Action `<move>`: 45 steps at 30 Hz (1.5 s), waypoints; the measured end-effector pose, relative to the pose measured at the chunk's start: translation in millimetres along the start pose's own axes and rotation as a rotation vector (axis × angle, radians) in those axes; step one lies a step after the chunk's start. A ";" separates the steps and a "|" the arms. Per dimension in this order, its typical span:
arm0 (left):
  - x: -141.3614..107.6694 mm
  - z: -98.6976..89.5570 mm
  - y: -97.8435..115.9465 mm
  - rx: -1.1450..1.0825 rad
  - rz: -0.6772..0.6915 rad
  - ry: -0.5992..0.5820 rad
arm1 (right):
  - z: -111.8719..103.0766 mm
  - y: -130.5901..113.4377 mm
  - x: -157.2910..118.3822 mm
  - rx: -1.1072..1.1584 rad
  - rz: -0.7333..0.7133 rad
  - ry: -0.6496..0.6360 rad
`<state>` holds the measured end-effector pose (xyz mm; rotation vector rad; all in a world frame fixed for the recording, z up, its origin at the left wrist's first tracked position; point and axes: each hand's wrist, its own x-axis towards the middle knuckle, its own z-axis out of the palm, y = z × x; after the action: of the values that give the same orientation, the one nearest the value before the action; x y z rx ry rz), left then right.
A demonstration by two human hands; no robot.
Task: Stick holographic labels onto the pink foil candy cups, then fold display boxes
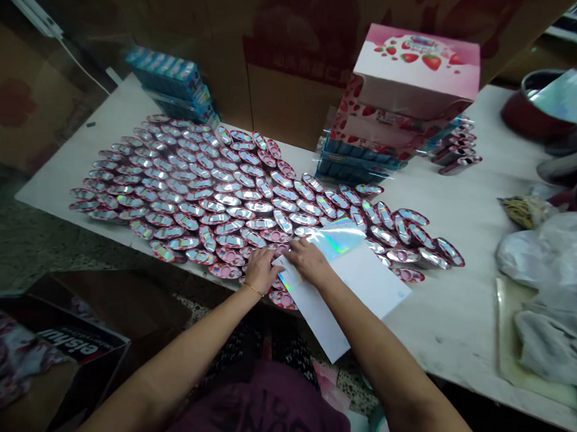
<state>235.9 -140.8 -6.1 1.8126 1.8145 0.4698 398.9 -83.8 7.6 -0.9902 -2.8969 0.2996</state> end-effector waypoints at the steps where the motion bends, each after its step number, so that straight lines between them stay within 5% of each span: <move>1: -0.8 1.7 -0.2 0.005 -0.006 0.013 | 5.1 1.8 -2.2 0.012 -0.012 0.009; 5: -2.7 5.3 0.8 -0.004 -0.033 0.031 | 11.6 4.1 -17.4 0.045 0.003 0.068; 13: -2.4 3.8 2.4 0.023 -0.032 0.038 | -29.6 -3.5 -10.3 0.064 0.058 0.126; 22: -5.4 5.9 0.5 -0.004 -0.033 0.050 | 15.3 8.0 -15.7 0.050 -0.026 0.104; 27: -4.2 5.3 1.4 0.010 -0.036 0.045 | -13.5 -6.1 -21.1 0.131 0.018 0.100; 32: -0.9 0.3 3.0 -0.089 -0.035 0.030 | -86.8 -38.9 -12.3 0.505 0.282 0.143; 35: -7.9 -13.7 -6.1 -0.402 -0.076 0.089 | -105.6 -63.5 3.2 0.850 0.487 0.223; 40: -40.8 -58.6 -38.3 -1.198 -0.479 0.198 | -72.3 -109.3 38.0 1.432 0.891 0.359; 45: -57.5 -88.9 -63.2 -1.334 -0.616 0.193 | -25.5 -151.0 59.7 1.696 1.171 0.460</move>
<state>130.4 -189.7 34.8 0.3037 1.3979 1.2120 264.4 -159.9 63.4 -1.5592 -0.5996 1.6928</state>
